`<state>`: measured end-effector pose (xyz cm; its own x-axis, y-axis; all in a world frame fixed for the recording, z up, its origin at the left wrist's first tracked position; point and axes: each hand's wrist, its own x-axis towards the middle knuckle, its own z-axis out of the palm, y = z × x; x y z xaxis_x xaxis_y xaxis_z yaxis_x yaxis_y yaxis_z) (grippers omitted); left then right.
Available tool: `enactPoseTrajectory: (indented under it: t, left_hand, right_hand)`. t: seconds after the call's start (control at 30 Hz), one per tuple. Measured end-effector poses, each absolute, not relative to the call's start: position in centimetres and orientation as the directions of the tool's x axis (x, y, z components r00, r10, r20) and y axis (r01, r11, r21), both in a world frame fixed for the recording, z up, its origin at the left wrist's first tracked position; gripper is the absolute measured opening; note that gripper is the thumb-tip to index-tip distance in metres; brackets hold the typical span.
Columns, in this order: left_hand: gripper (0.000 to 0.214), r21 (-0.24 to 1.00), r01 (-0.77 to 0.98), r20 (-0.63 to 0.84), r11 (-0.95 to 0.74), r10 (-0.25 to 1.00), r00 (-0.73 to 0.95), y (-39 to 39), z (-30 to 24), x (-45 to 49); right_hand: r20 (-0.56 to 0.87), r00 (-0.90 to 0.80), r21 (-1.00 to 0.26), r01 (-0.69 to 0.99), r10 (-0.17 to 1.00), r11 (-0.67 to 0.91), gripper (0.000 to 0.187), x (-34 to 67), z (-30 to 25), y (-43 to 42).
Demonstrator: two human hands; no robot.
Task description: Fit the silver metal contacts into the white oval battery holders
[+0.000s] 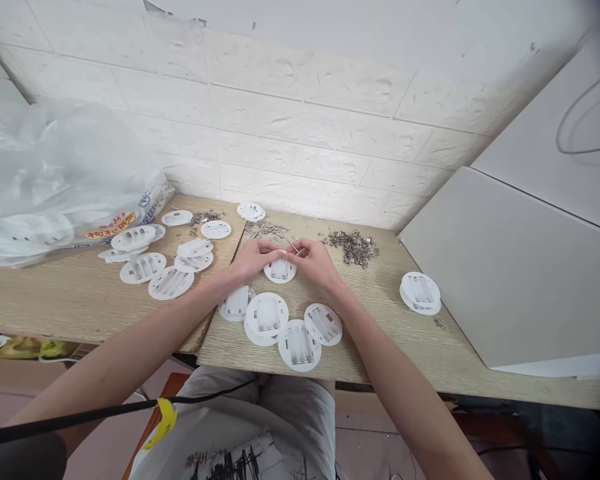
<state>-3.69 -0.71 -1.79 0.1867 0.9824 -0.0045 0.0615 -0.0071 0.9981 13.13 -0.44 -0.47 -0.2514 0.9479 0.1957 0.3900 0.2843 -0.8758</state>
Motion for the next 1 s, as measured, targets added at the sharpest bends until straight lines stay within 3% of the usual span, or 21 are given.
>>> enactPoseTrajectory:
  t: [0.17, 0.33, 0.7, 1.0]
  left_hand:
    - [0.025, 0.984, 0.160, 0.045, -0.079, 0.977, 0.209, -0.68, -2.00, -3.86]
    - [0.027, 0.964, 0.220, 0.102, -0.150, 0.971, 0.214, -0.43, -2.40, -4.05]
    - [0.026, 0.945, 0.285, 0.112, -0.158, 0.979, 0.172, -0.10, -2.73, -4.07]
    - [0.021, 0.941, 0.299, 0.130, -0.157, 0.986, 0.107, -0.31, -2.45, -3.96]
  right_hand:
    - [0.076, -0.268, -0.936, 0.312, 0.960, 0.162, 0.022, 13.08, -0.58, -0.45]
    - [0.061, -0.259, -0.941, 0.308, 0.964, 0.142, 0.016, 12.98, -0.53, -0.50]
    - [0.209, -0.287, -0.869, 0.384, 0.935, 0.312, 0.017, 12.58, -1.18, -0.55]
    - [0.199, -0.308, -0.912, 0.288, 0.930, 0.291, 0.020, 12.50, -1.39, -0.45]
